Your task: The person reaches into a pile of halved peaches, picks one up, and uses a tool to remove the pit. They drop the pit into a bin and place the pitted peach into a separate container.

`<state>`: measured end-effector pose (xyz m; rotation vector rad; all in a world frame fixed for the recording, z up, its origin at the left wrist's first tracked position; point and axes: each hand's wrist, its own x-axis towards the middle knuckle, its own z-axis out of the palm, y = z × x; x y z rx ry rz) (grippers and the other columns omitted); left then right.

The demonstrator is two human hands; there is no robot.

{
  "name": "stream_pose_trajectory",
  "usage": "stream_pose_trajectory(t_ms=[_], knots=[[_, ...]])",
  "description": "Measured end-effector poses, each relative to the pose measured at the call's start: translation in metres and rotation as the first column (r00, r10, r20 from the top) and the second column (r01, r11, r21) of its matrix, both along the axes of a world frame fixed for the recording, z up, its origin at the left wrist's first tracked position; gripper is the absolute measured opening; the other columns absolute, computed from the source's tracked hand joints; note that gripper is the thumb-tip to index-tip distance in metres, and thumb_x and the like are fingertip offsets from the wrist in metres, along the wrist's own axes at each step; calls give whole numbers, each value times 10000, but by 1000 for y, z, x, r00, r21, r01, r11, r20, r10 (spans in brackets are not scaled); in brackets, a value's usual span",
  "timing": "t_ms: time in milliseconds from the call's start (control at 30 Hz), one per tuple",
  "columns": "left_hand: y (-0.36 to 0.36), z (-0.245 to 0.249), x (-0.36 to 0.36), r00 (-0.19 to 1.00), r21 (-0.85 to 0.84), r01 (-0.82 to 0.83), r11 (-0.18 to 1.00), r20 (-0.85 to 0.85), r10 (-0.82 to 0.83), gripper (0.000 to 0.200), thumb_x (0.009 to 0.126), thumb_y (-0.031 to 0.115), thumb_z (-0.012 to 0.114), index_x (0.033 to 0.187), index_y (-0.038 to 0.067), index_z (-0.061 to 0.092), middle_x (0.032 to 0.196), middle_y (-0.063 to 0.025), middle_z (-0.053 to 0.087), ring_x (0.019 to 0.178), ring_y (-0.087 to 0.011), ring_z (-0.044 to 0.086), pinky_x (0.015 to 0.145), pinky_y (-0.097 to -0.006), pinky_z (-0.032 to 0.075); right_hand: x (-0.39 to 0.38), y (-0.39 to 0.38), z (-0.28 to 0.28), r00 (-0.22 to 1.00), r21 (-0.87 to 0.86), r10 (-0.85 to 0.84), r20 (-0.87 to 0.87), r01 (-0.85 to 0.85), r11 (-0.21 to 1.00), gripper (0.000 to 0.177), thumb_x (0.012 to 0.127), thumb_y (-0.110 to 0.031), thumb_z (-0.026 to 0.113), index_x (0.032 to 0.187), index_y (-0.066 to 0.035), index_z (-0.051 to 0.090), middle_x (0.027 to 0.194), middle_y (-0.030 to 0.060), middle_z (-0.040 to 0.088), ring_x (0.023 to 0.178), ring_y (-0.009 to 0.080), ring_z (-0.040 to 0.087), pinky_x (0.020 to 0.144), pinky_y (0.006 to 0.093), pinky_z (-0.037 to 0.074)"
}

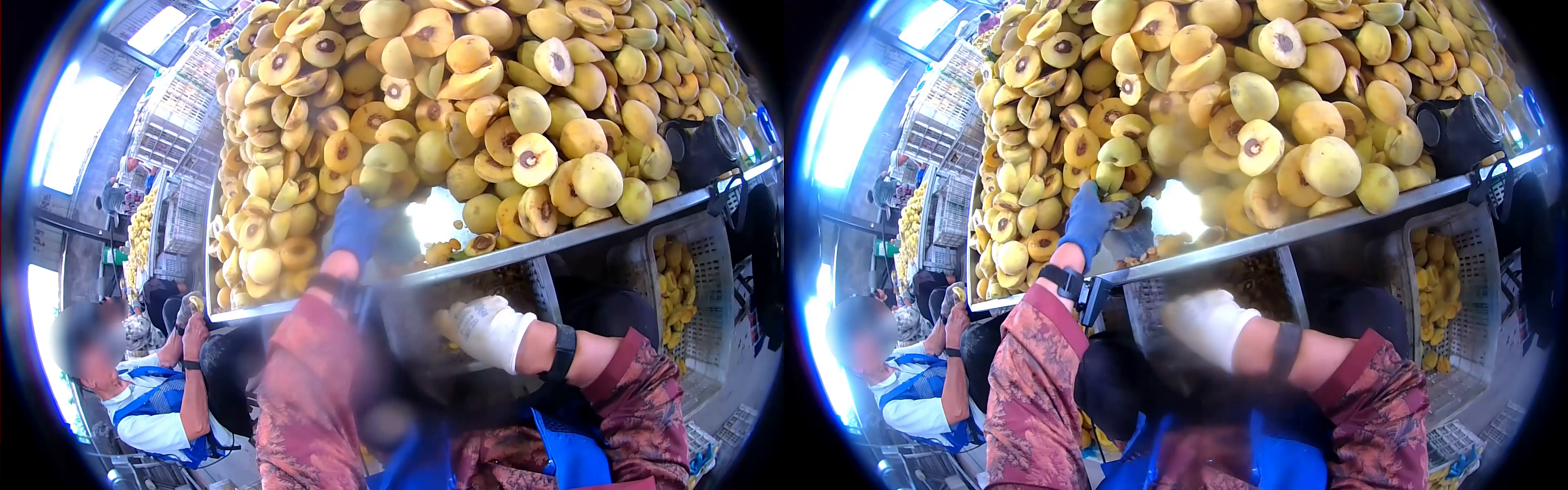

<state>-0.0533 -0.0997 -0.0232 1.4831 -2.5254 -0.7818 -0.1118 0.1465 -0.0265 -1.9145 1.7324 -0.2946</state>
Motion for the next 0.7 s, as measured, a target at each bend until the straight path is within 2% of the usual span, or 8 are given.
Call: stream_pose_trajectory(t_ms=[100, 200, 267, 300, 400, 500, 533, 700], knots=[[-11, -5, 25, 906, 442, 69, 894, -402, 129, 316, 845, 155, 655, 1093, -16, 561, 1033, -127, 647, 947, -244, 647, 801, -358, 527, -5, 3, -4, 982, -314, -44, 186, 102, 944, 169, 840, -191, 596, 939, -69, 533, 792, 151, 607, 742, 336, 652, 621, 407, 514], [23, 16, 58, 534, 649, 328, 687, -727, 432, 350, 896, 154, 594, 1196, -19, 547, 1128, -144, 623, 1033, -271, 619, 905, -405, 516, -3, -10, 2, 886, -162, -162, 435, 254, 954, 244, 848, -184, 600, 1033, -49, 517, 880, 189, 624, 813, 417, 624, 694, 449, 500], [51, 29, 71, 393, 662, 513, 547, -747, 536, 451, 917, 250, 594, 1252, -41, 515, 1253, -182, 568, 1148, -297, 566, 998, -459, 469, -6, -15, 15, 776, -40, -222, 590, 303, 952, 303, 853, -191, 619, 1103, -60, 507, 1015, 208, 624, 914, 436, 603, 772, 449, 484], [53, 19, 75, 296, 592, 557, 583, -797, 526, 528, 929, 357, 571, 1255, -53, 504, 1240, -191, 580, 1120, -321, 583, 978, -491, 477, -4, -17, 14, 754, -63, -220, 618, 327, 943, 324, 853, -203, 616, 1104, -32, 504, 996, 227, 623, 922, 440, 600, 787, 457, 482], [77, 18, 69, 203, 741, 512, 435, -596, 777, 618, 941, 514, 489, 1201, -44, 553, 1141, -198, 631, 1026, -323, 626, 928, -507, 506, 4, -24, 1, 724, -177, -198, 661, 406, 896, 392, 849, -235, 626, 1108, 28, 495, 983, 271, 614, 969, 446, 585, 839, 463, 472], [88, 14, 61, 196, 787, 402, 469, -574, 795, 585, 955, 497, 471, 1176, -35, 573, 1110, -184, 643, 1006, -318, 631, 923, -501, 511, 9, -32, -2, 739, -240, -222, 636, 463, 853, 402, 843, -230, 632, 1109, 35, 489, 956, 276, 614, 949, 457, 585, 822, 472, 473], [94, 15, 58, 206, 762, 328, 558, -634, 745, 555, 972, 467, 449, 1192, -29, 567, 1116, -171, 638, 1024, -311, 623, 936, -506, 501, 6, -33, 2, 740, -196, -234, 630, 443, 875, 404, 839, -224, 633, 1088, 54, 479, 913, 288, 607, 904, 464, 589, 777, 482, 480], [101, 2, 58, 148, 688, 363, 628, -708, 690, 499, 988, 399, 424, 1216, -25, 552, 1169, -167, 611, 1087, -311, 591, 996, -535, 447, 10, -38, 4, 768, -101, -324, 553, 448, 889, 398, 840, -183, 618, 1111, 49, 442, 868, 293, 589, 838, 464, 586, 697, 501, 467]])
